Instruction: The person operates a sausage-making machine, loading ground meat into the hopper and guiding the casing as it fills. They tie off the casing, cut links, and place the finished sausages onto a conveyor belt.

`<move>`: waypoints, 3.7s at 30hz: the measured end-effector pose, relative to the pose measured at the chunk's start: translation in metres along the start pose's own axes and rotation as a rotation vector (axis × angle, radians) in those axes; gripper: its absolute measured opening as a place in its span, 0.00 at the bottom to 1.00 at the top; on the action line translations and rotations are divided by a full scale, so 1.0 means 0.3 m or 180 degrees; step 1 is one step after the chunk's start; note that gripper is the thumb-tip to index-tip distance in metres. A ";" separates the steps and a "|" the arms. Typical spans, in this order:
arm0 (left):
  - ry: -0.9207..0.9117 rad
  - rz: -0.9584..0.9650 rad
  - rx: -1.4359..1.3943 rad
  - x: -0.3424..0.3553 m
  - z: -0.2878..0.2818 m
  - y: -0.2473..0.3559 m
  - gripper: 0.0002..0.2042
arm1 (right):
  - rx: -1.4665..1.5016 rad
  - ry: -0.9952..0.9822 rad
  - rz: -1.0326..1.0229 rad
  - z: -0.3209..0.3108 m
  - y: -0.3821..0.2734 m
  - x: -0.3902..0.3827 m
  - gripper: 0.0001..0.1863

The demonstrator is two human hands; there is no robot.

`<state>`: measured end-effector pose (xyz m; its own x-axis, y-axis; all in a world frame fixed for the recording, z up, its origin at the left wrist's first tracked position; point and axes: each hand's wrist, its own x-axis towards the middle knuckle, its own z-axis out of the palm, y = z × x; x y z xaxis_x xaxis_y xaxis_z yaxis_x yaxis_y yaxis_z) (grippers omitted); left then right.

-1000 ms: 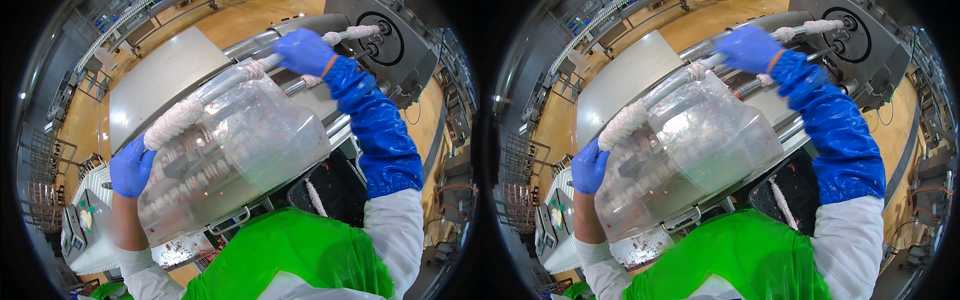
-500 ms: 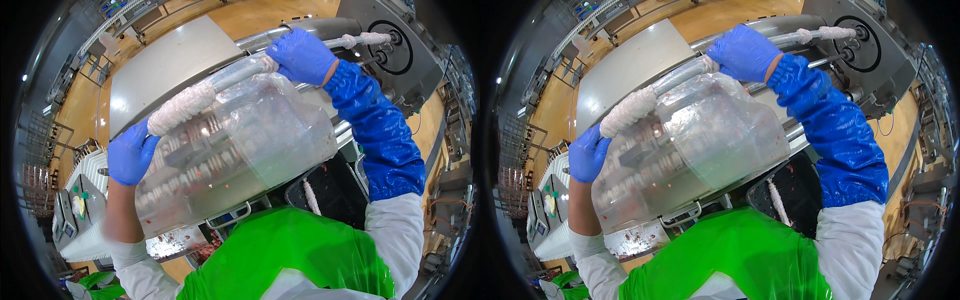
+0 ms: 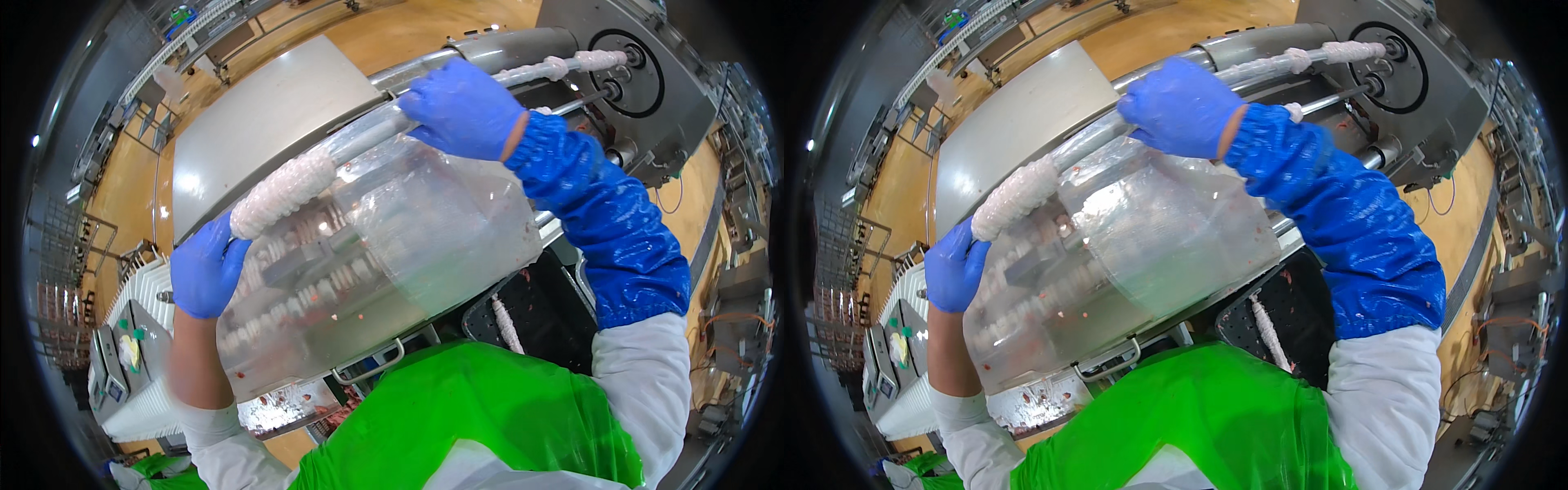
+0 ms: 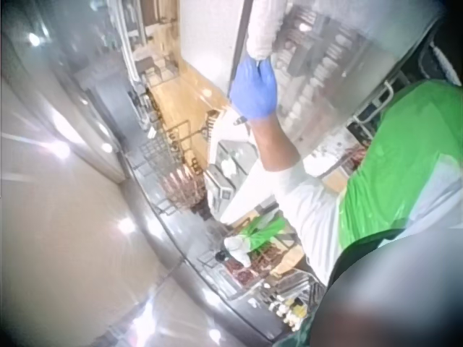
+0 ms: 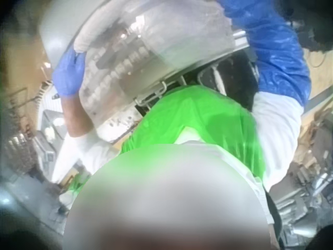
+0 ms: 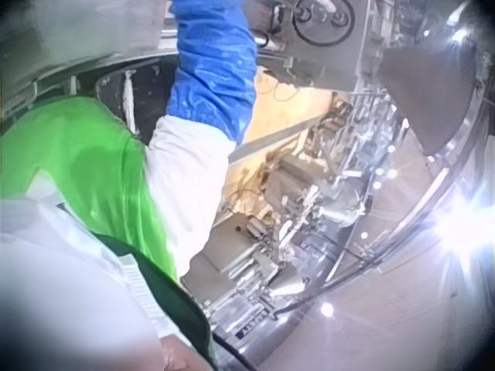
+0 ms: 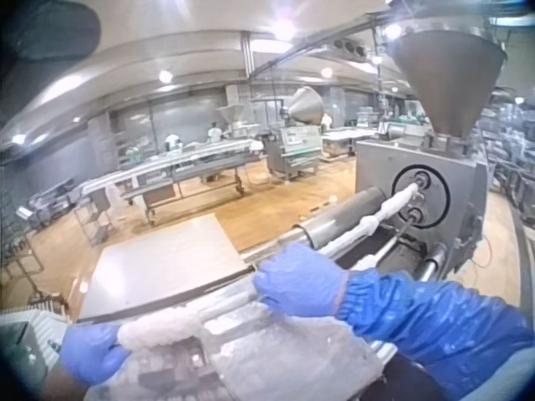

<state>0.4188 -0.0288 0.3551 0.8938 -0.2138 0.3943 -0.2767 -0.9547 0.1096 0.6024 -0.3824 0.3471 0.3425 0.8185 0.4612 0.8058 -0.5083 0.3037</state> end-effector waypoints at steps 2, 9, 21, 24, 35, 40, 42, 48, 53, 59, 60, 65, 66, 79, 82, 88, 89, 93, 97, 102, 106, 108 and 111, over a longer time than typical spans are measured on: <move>-0.0025 -0.0051 -0.0045 0.004 0.000 0.008 0.16 | -0.0515 -0.0132 0.0042 0.034 0.028 -0.016 0.10; -0.0131 -0.0022 0.0084 0.013 -0.004 0.002 0.14 | -0.1096 -0.0407 0.0583 -0.036 0.438 -0.360 0.13; -0.0025 0.0000 0.0100 -0.003 0.002 -0.013 0.16 | 0.0296 -0.0182 -0.0403 -0.001 -0.099 0.120 0.13; 0.0057 -0.0009 0.0217 -0.012 0.006 -0.015 0.18 | -0.0039 -0.0314 -0.0464 -0.006 0.011 0.063 0.15; -0.0032 -0.0116 0.0115 -0.009 -0.001 -0.001 0.15 | 0.0077 -0.0807 -0.0285 -0.013 -0.141 0.162 0.16; 0.0060 -0.0036 0.0021 -0.005 -0.006 0.005 0.15 | -0.0326 -0.0208 -0.0313 -0.017 0.094 -0.040 0.11; -0.0003 -0.0059 0.0086 0.004 -0.011 0.011 0.15 | -0.0148 0.0042 -0.0356 -0.021 0.113 -0.064 0.12; -0.0010 -0.0136 0.0049 -0.004 -0.003 0.001 0.15 | 0.0486 0.0106 -0.0323 0.032 -0.117 0.105 0.14; 0.0075 -0.0056 0.0017 -0.005 -0.004 0.003 0.15 | -0.0304 -0.0206 -0.0271 0.007 0.107 -0.045 0.13; 0.0121 0.0006 0.0168 0.003 0.004 0.000 0.16 | -0.0210 0.0205 -0.0112 -0.037 0.170 -0.131 0.19; 0.0191 0.0052 0.0163 0.001 0.010 -0.004 0.17 | -0.0070 0.0341 -0.0116 -0.039 0.129 -0.102 0.20; 0.0127 -0.0016 0.0124 -0.002 -0.012 0.008 0.17 | -0.0468 -0.0207 0.0134 0.028 0.168 -0.128 0.13; 0.0109 -0.0034 0.0147 -0.004 -0.022 0.015 0.16 | -0.0563 0.0151 -0.0046 0.027 0.186 -0.137 0.11; -0.0187 -0.0745 0.0608 -0.224 -0.506 -0.134 0.14 | -0.0415 -0.0166 0.0631 -0.011 0.135 -0.164 0.10; -0.0043 -0.1013 0.0562 -0.257 -0.578 -0.169 0.13 | -0.0558 -0.0391 0.0797 -0.067 0.096 -0.206 0.24; 0.0043 -0.0064 0.0460 -0.186 -0.590 -0.024 0.13 | 0.0441 0.1000 0.0738 -0.353 -0.160 -0.297 0.42; -0.0112 0.0123 0.0456 -0.138 -0.572 0.036 0.14 | 0.0309 0.1089 0.0761 -0.408 -0.225 -0.318 0.43; -0.0541 0.1158 0.0989 0.050 -0.441 0.364 0.17 | 0.0375 0.0995 0.1326 -0.426 -0.426 -0.426 0.34; -0.0585 0.2474 0.1246 0.203 -0.231 0.730 0.26 | 0.0905 0.0185 0.2611 -0.353 -0.513 -0.819 0.18; 0.0008 0.3024 0.0422 0.381 -0.123 0.832 0.30 | 0.0153 -0.0126 0.4321 -0.384 -0.700 -1.560 0.10; -0.0141 0.2338 0.0006 0.495 -0.012 0.687 0.27 | -0.0389 -0.1443 0.5529 -0.471 -0.795 -2.040 0.14; -0.0361 0.1938 -0.0230 0.528 0.059 0.647 0.25 | -0.0366 -0.1923 0.6016 -0.472 -0.780 -2.189 0.18; -0.0587 0.1200 -0.0351 0.578 0.142 0.694 0.24 | -0.0126 -0.1930 0.6550 -0.387 -0.743 -2.344 0.22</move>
<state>0.5313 -0.2735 0.4074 0.7684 -0.5861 0.2569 -0.6228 -0.7772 0.0898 0.1260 -0.8757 0.0520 0.5704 -0.8017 -0.1786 -0.8213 -0.5546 -0.1335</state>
